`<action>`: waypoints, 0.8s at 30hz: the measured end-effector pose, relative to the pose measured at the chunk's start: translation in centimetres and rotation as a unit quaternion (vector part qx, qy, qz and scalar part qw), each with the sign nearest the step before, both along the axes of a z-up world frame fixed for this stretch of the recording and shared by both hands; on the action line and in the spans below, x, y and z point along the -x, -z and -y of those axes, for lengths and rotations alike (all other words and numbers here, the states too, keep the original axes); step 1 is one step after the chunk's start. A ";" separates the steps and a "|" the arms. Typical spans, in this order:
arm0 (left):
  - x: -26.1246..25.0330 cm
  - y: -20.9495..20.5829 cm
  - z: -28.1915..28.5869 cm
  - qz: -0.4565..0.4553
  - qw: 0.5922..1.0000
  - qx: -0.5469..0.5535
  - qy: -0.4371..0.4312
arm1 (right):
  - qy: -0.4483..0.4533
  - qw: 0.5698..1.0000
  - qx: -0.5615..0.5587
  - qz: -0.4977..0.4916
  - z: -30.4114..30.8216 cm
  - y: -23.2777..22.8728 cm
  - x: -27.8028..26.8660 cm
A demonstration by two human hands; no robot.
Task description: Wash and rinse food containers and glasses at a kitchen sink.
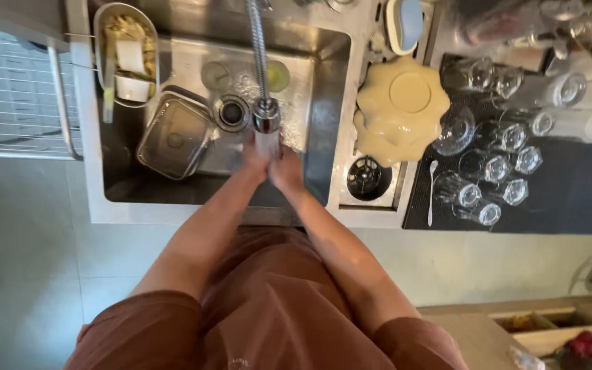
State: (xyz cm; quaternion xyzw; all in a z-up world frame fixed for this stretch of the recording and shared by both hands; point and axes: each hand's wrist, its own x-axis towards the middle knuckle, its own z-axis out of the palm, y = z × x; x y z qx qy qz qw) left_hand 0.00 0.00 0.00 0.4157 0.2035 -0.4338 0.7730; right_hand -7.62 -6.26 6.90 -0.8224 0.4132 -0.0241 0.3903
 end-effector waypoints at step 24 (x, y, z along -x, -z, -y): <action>-8.5 -13.0 -10.9 0.108 0.960 -0.085 0.244 | -0.238 0.909 0.336 -0.065 3.8 -24.4 -43.7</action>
